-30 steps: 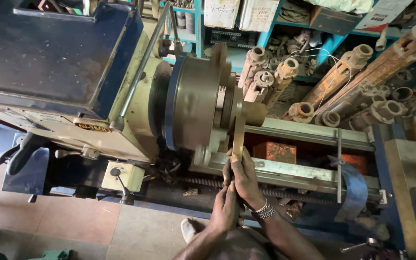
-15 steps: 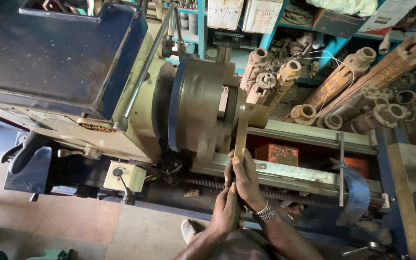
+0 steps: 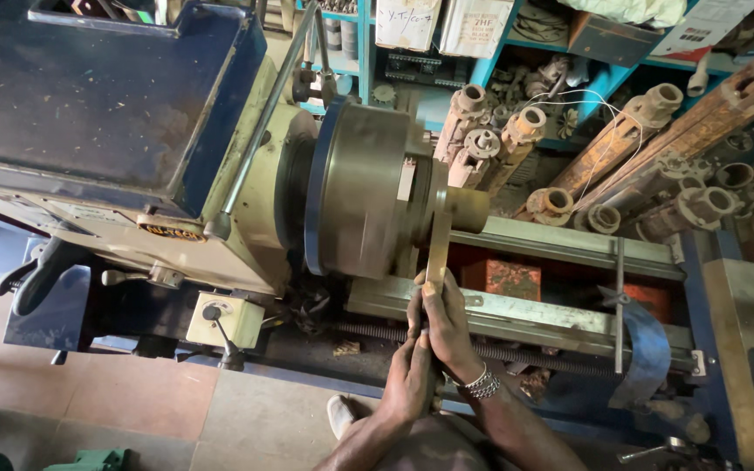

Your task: The person operates a metal lathe, using a file to smooth the surface of a rotating metal workpiece. They then use a sanding block to finish the surface. The workpiece remains mounted in the lathe throughout the clip.

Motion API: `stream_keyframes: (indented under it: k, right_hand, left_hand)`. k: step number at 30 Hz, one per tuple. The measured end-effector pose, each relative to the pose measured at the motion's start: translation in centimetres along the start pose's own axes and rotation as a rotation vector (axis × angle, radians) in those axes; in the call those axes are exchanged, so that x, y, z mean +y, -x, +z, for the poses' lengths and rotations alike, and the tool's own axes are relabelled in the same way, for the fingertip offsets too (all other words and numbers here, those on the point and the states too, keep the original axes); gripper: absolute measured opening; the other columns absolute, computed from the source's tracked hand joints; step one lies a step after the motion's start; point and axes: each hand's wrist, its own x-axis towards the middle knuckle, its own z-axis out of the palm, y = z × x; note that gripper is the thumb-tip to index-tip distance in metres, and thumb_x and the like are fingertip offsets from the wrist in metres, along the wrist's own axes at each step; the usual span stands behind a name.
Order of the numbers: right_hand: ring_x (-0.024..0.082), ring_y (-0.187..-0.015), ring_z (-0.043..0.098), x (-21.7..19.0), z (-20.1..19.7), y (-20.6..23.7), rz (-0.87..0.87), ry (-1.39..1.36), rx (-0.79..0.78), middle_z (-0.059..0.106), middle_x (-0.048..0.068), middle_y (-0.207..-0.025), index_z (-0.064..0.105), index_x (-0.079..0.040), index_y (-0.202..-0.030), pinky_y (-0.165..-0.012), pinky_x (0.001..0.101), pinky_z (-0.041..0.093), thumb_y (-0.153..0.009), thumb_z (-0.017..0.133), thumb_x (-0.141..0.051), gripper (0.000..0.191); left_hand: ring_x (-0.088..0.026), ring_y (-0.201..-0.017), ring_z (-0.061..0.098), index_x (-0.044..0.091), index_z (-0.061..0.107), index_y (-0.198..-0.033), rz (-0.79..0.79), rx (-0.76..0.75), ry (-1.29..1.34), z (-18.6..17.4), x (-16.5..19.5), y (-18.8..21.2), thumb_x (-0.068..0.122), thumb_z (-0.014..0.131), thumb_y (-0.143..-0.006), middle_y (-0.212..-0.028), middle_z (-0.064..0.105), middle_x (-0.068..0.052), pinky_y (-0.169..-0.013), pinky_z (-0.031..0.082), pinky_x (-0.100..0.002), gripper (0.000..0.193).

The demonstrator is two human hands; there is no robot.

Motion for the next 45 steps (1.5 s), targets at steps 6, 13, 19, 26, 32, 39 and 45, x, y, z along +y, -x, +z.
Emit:
stream_keyframes:
  k: [6,13,19,26,32,39,45]
  right_hand:
    - [0.008,-0.049,0.053,0.2,-0.2,0.1,0.016,-0.026,-0.016,0.059,0.005,-0.066,0.049,-0.006,-0.116,-0.044,0.0222,0.047,-0.109,0.043,-0.03,0.026]
    - [0.008,-0.049,0.053,0.0,0.0,0.0,0.017,-0.052,-0.012,0.059,0.005,-0.067,0.048,-0.005,-0.116,-0.044,0.0221,0.047,-0.11,0.044,-0.031,0.027]
    - [0.008,-0.05,0.053,-0.1,0.0,0.0,0.028,-0.043,-0.003,0.059,0.005,-0.068,0.048,-0.005,-0.111,-0.044,0.0226,0.048,-0.109,0.044,-0.032,0.027]
    - [0.008,-0.052,0.054,-0.3,0.2,0.1,0.012,-0.02,-0.006,0.059,0.004,-0.07,0.048,-0.006,-0.108,-0.045,0.023,0.049,-0.11,0.043,-0.032,0.026]
    - [0.008,-0.048,0.051,-0.4,0.2,0.0,0.046,-0.02,0.007,0.058,0.005,-0.066,0.048,-0.007,-0.107,-0.043,0.0227,0.047,-0.109,0.043,-0.032,0.026]
    - [0.008,-0.051,0.053,-0.4,0.2,0.0,0.013,-0.018,-0.005,0.058,0.005,-0.067,0.048,-0.007,-0.106,-0.045,0.0231,0.048,-0.11,0.043,-0.032,0.026]
    - [0.008,-0.049,0.052,-0.4,0.1,0.0,0.011,-0.029,-0.009,0.058,0.005,-0.067,0.047,-0.007,-0.107,-0.044,0.023,0.047,-0.11,0.043,-0.033,0.026]
  left_hand:
    - [-0.004,-0.072,0.048,-0.002,0.062,-0.121,0.088,-0.017,-0.075,0.1,0.5,0.2,0.034,0.041,-0.109,-0.083,0.058,0.004,-0.062,0.042,-0.021,0.043]
    - [-0.004,-0.072,0.048,-0.003,0.063,-0.118,0.079,0.02,-0.121,0.2,0.9,0.1,0.035,0.043,-0.109,-0.081,0.057,0.003,-0.061,0.042,-0.022,0.044]
    - [-0.008,-0.057,0.047,0.0,0.061,-0.117,-0.063,0.03,-0.061,0.2,0.9,0.4,0.037,0.042,-0.107,-0.07,0.053,0.0,-0.049,0.039,-0.024,0.043]
    - [-0.003,-0.067,0.052,-0.001,0.062,-0.122,0.053,0.0,-0.021,0.3,0.6,0.2,0.033,0.042,-0.11,-0.081,0.059,0.003,-0.057,0.043,-0.022,0.041]
    - [-0.004,-0.074,0.051,-0.003,0.062,-0.122,0.05,0.032,-0.092,0.2,0.8,0.2,0.033,0.042,-0.108,-0.085,0.061,0.002,-0.064,0.044,-0.022,0.043]
    - [-0.009,-0.078,0.048,-0.006,0.064,-0.121,0.037,0.028,-0.143,-0.1,0.3,0.1,0.034,0.043,-0.111,-0.087,0.059,-0.002,-0.067,0.043,-0.025,0.047]
    - [-0.006,-0.082,0.054,-0.005,0.064,-0.119,0.098,0.027,-0.201,-0.5,-0.5,-0.3,0.034,0.042,-0.109,-0.09,0.064,0.0,-0.071,0.047,-0.023,0.045]
